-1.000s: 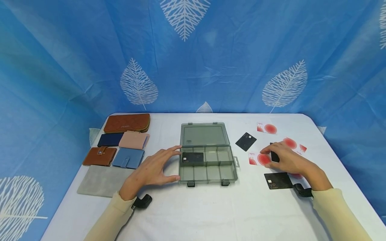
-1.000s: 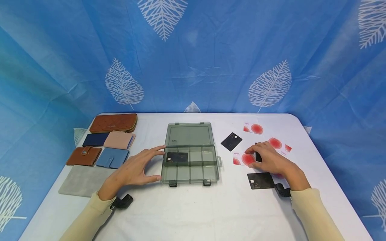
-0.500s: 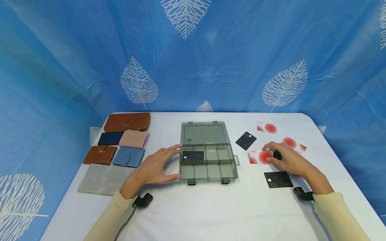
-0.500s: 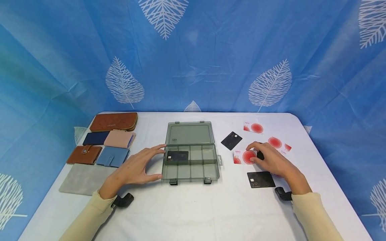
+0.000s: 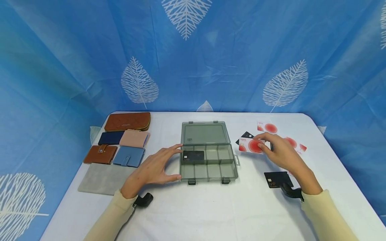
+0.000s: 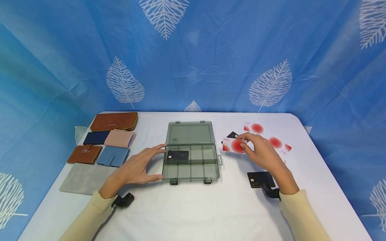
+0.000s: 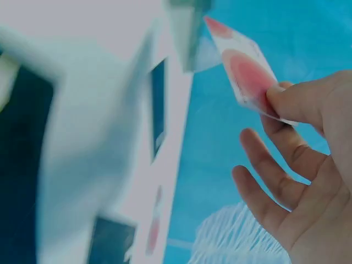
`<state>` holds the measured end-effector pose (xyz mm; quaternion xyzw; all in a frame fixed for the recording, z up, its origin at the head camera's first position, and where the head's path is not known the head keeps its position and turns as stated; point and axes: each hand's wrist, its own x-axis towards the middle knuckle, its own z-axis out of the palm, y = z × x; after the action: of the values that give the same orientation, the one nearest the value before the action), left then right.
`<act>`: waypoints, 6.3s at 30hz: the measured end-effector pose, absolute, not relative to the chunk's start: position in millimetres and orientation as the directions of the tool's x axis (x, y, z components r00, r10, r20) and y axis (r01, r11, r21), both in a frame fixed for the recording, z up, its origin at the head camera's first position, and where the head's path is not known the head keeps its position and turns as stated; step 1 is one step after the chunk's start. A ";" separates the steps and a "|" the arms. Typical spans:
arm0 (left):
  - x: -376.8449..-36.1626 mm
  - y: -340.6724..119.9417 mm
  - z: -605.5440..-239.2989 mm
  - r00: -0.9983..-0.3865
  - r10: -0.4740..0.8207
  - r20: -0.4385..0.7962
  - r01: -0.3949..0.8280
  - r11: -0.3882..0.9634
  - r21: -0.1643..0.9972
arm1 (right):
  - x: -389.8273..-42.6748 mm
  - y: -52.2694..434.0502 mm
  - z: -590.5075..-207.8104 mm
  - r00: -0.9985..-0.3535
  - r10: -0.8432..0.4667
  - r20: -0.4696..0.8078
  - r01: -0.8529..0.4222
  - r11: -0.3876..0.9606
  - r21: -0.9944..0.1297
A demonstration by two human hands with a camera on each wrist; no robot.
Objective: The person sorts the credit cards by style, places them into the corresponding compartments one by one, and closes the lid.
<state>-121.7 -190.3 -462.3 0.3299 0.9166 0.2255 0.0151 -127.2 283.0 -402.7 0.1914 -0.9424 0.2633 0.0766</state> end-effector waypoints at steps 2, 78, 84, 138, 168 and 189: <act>-121.7 -190.7 -462.1 -0.782 0.611 0.121 0.597 0.679 0.428 | -130.0 271.4 -397.5 -0.903 -0.338 0.267 -0.428 0.766 -0.480; -121.8 -185.4 -458.7 -0.794 0.600 0.100 0.579 0.695 0.427 | -81.9 127.7 -446.0 -0.733 -0.642 0.226 -0.669 0.621 -0.407; -123.0 -183.3 -458.4 -0.799 0.593 0.098 0.574 0.704 0.418 | -81.4 129.8 -446.0 -0.721 -0.662 0.202 -0.684 0.635 -0.359; -119.6 -184.5 -468.0 -0.780 0.611 0.138 0.601 0.669 0.437 | -169.5 244.0 -417.9 -0.861 -0.499 0.102 -0.480 0.729 -0.488; -115.3 -184.6 -469.3 -0.786 0.604 0.132 0.591 0.671 0.447 | -182.4 283.8 -448.3 -0.874 -0.485 0.027 -0.446 0.780 -0.439; -114.8 -183.9 -468.8 -0.784 0.602 0.152 0.601 0.674 0.429 | -182.8 311.0 -441.7 -0.930 -0.359 -0.079 -0.291 0.849 -0.442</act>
<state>-114.8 -183.9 -468.8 0.3287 0.9149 0.2342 0.0011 -182.8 311.0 -441.7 0.1696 -0.9581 0.2166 -0.0794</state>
